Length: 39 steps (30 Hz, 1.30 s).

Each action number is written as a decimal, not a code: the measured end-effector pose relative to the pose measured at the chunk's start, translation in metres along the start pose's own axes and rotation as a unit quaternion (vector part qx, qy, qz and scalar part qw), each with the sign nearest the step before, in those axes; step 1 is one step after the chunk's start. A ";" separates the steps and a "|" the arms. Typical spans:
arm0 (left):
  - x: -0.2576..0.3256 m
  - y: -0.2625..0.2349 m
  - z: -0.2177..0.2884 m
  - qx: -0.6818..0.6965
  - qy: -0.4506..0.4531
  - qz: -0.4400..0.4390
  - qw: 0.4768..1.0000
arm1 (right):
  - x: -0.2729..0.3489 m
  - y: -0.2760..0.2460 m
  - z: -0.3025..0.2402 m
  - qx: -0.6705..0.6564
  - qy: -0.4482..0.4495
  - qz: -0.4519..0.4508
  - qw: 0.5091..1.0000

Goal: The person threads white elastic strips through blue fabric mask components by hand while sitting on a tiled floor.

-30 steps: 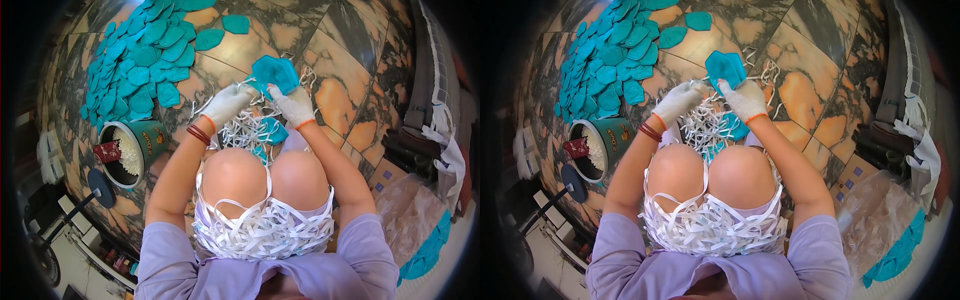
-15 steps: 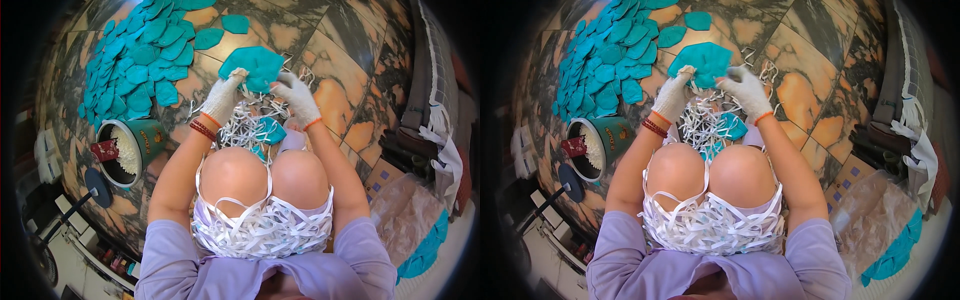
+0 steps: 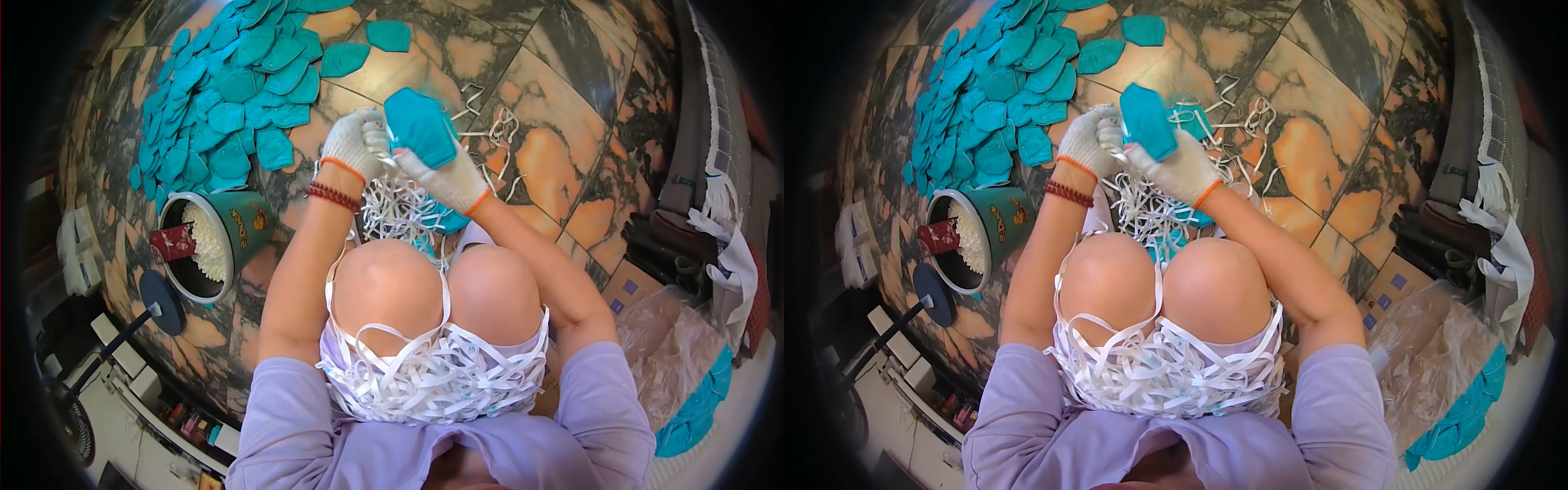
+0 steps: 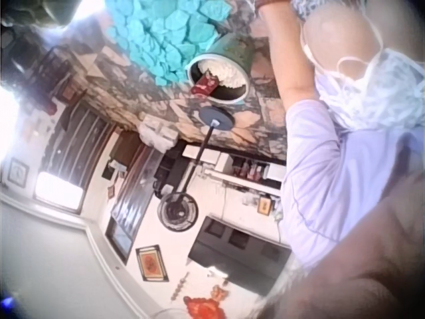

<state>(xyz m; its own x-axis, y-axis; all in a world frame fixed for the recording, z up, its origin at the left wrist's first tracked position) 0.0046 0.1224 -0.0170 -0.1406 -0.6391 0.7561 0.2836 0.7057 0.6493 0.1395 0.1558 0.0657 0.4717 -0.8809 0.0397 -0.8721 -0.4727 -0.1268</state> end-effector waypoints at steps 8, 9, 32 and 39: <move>-0.013 -0.013 0.026 -0.291 0.237 0.223 0.900 | 0.009 0.018 -0.015 0.279 -0.069 -0.123 0.950; -0.017 -0.022 0.025 -0.179 0.181 0.186 0.949 | 0.010 0.022 -0.020 0.281 -0.087 -0.124 0.948; 0.035 0.036 -0.041 -0.502 0.078 -0.002 0.861 | -0.015 -0.061 0.040 0.045 0.161 0.129 0.977; 0.004 -0.018 0.054 -0.352 0.167 -0.176 0.904 | 0.021 0.025 -0.032 0.328 -0.221 -0.143 0.907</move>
<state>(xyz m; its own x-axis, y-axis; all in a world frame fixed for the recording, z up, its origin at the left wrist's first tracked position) -0.0521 0.1235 -0.0217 -0.0785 -0.9256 0.3704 0.8266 0.1473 0.5432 0.1236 0.1245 0.0950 0.7986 -0.5606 -0.2190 -0.5091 -0.4352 -0.7425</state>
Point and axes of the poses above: each hand's wrist, its own x-axis away from the middle knuckle, its own y-axis out of the palm, z = x × y, the point moved 7 cm from there along -x, towards the middle knuckle, and after that the axes turned 8 degrees about z, right-handed, at the moved point
